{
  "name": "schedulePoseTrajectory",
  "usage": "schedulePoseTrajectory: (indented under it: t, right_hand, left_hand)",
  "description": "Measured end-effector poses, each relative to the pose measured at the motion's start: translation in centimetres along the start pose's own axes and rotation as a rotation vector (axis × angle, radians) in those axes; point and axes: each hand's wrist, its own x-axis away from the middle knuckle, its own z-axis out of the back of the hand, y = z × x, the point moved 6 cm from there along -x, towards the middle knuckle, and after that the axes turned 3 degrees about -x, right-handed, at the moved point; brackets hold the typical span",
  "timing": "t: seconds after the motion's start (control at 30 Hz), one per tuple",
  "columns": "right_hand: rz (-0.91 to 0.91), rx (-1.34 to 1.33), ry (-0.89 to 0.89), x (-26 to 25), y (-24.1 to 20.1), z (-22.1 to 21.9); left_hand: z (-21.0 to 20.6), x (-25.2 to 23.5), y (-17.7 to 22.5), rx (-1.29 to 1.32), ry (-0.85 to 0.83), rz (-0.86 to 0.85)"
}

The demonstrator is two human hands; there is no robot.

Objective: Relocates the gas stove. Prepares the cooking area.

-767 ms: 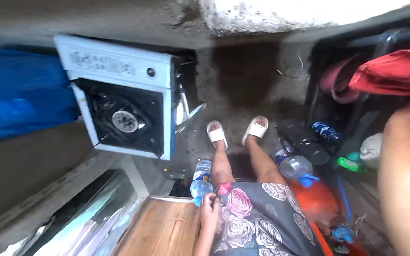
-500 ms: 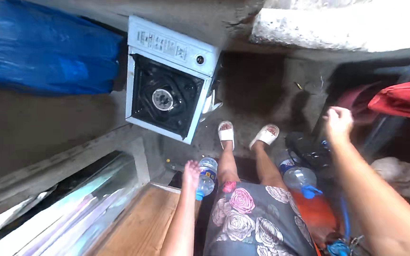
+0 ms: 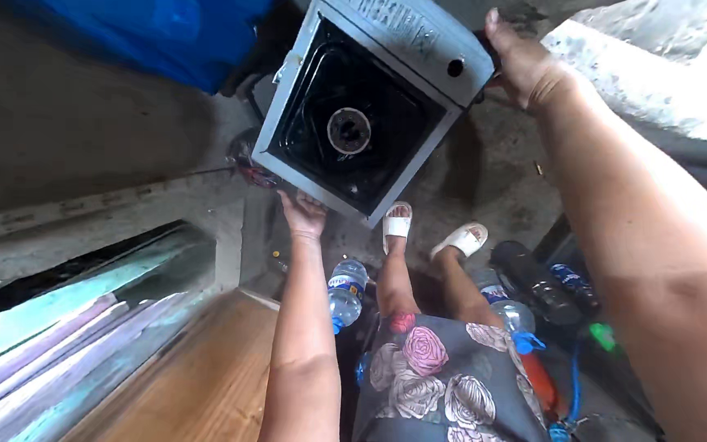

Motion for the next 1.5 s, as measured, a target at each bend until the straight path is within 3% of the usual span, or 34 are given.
schedulePoseTrajectory:
  t: [0.2, 0.43, 0.6, 0.7, 0.83, 1.17, 1.5]
  right_hand:
    - [-0.001, 0.070, 0.040, 0.8, 0.6, -0.6]
    - [-0.061, 0.113, -0.032, 4.2, 3.8, -1.8]
    - [-0.175, 0.090, -0.135, 5.1, 6.1, -2.6]
    - [-0.174, 0.026, -0.227, 5.3, 6.9, -4.2]
    - [-0.190, -0.139, -0.218, 5.3, 7.3, -5.0]
    - [-0.208, -0.206, -0.301, 6.9, 10.6, -4.9]
    - [-0.173, -0.219, -0.278, 5.0, 6.8, -5.6]
  left_hand:
    - [0.6, 1.0, -0.4, -0.046, 0.006, 0.067]
    - [0.5, 2.1, 0.0, -0.023, -0.121, 0.096]
    - [1.3, 1.4, 1.3, 0.020, -0.115, 0.097]
    - [1.9, 1.3, 1.7, -0.038, -0.109, 0.096]
    - [2.8, 1.5, 1.8, -0.058, -0.074, 0.128]
    - [2.6, 1.4, 3.0, -0.208, -0.050, 0.107]
    - [1.8, 1.0, 4.0, -0.246, 0.000, 0.103]
